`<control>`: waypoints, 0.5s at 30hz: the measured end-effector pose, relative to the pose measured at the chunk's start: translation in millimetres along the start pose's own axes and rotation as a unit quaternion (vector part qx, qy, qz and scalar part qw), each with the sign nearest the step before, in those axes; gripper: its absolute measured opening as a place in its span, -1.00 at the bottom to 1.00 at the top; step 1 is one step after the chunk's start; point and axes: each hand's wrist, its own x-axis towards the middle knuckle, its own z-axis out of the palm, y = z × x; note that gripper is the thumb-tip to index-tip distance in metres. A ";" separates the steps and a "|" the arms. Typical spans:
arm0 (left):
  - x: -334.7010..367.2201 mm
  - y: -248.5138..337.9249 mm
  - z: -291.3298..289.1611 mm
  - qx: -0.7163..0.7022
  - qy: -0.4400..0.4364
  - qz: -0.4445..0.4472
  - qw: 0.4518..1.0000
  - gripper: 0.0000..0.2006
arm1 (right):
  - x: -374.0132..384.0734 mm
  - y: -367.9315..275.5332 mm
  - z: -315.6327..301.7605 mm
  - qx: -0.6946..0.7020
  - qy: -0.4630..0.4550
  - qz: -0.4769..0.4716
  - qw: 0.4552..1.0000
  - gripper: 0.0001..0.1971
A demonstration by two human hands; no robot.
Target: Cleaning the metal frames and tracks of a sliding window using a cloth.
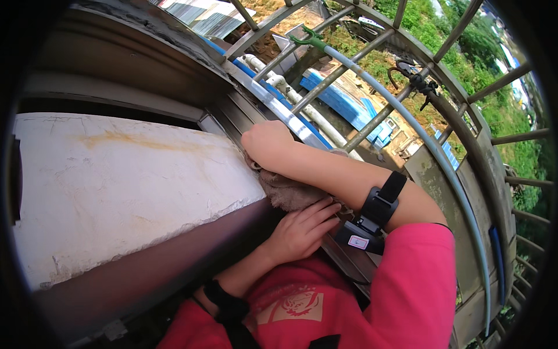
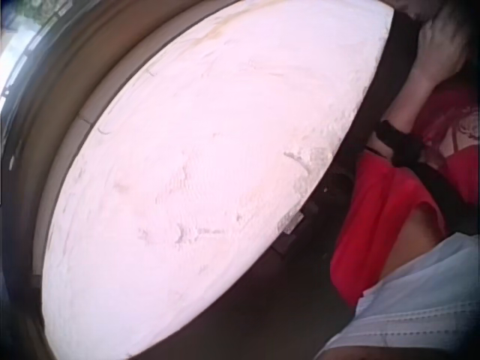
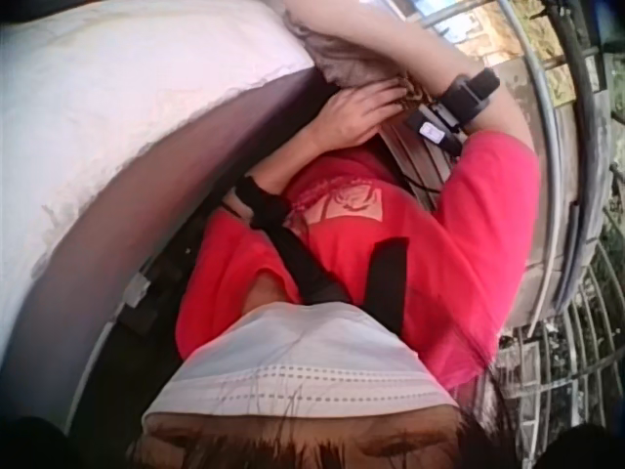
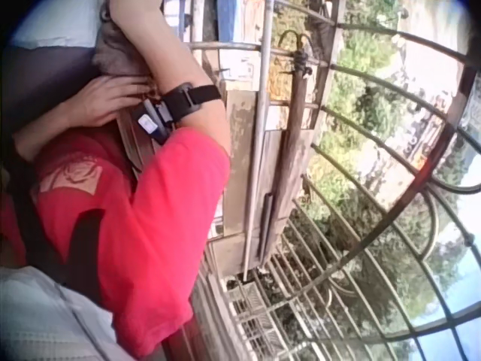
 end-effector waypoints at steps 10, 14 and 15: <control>-9.7 10.4 -19.4 -0.059 0.085 0.037 0.994 -0.69 | -64.9 28.0 -44.9 0.108 -0.102 -0.193 0.970 -0.47; -6.6 13.8 -26.0 -0.084 0.100 0.033 0.991 -0.71 | -92.1 3.4 -22.0 -0.019 -0.039 -0.119 0.992 -0.47; -6.0 15.2 -26.4 -0.085 0.101 0.033 0.991 -0.71 | -93.1 4.6 -26.7 -0.019 -0.040 -0.118 0.992 -0.47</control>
